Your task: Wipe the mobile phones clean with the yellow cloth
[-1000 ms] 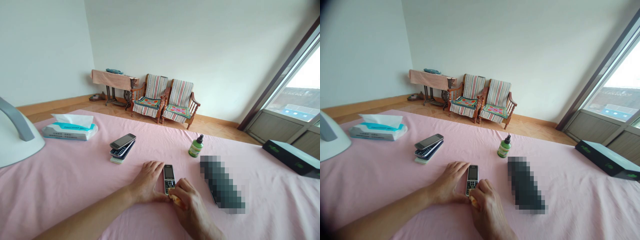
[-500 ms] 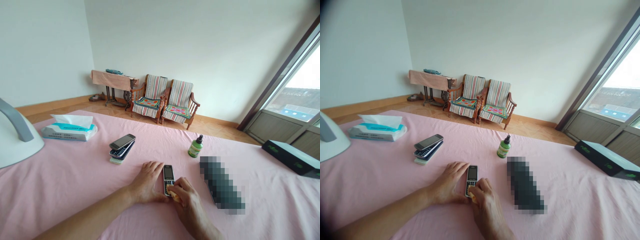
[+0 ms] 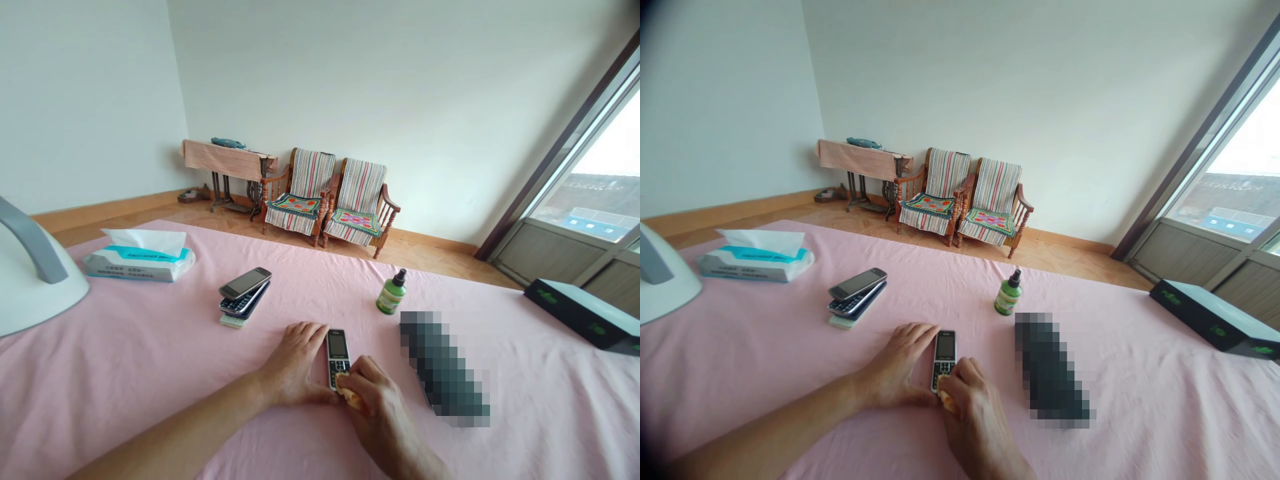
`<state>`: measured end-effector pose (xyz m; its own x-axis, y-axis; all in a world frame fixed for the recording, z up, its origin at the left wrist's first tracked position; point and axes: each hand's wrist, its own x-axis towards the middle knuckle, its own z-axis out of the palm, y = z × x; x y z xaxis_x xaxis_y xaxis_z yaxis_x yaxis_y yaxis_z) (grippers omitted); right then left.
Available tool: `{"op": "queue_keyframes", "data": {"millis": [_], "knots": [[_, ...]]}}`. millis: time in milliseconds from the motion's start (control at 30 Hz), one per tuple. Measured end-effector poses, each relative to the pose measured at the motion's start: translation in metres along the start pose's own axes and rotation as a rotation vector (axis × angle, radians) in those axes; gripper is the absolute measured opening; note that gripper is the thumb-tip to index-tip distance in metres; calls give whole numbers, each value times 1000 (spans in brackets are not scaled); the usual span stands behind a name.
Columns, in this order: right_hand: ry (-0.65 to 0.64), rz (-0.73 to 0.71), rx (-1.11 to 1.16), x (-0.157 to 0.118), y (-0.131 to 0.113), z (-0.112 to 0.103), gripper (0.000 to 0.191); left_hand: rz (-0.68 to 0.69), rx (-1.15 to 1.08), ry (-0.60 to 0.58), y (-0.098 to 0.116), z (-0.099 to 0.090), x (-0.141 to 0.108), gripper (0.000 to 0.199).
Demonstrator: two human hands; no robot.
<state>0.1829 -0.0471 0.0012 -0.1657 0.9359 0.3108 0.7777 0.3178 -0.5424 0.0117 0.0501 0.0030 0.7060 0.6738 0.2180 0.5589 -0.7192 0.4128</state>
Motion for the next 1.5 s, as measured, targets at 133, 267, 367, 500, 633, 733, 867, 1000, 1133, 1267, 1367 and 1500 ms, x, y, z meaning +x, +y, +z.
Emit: {"op": "queue_keyframes", "data": {"millis": [133, 267, 367, 500, 633, 733, 867, 1000, 1133, 1267, 1367, 1500], "knots": [[14, 5, 1, 0, 0, 1, 30, -4, 2, -9, 1, -1, 0, 97], [23, 16, -14, 1, 0, 0, 32, -11, 6, -18, 2, -1, 1, 98], [-3, -3, 0, -1, 0, -1, 31, -4, -4, -10, 1, -1, 0, 97], [16, 7, 1, -1, 3, 0, 30, -13, -4, -16, 2, -1, 0, 98], [38, 35, -42, -1, 4, -1, 29, -16, -2, -19, 2, -2, 0, 96], [6, 20, -38, -1, 2, -3, 27, -9, -3, -9, 1, -1, -1, 96], [24, 22, -32, -2, 2, -4, 30, -7, -7, -13, 1, 0, -1, 96], [22, 38, -52, -1, 2, -3, 31, -7, -5, -22, 1, -1, 0, 98], [20, 47, -54, 0, 1, -3, 27, -13, -18, -18, 2, -2, 0, 97], [41, 53, -54, -1, 3, -2, 33, -13, -5, -20, 2, -2, 0, 98], [31, 51, -61, -1, 4, -2, 31, -12, 4, -23, 2, -1, 0, 99], [41, 49, -45, -1, 3, -3, 30, -11, -4, -30, 1, -2, -1, 99]]}}
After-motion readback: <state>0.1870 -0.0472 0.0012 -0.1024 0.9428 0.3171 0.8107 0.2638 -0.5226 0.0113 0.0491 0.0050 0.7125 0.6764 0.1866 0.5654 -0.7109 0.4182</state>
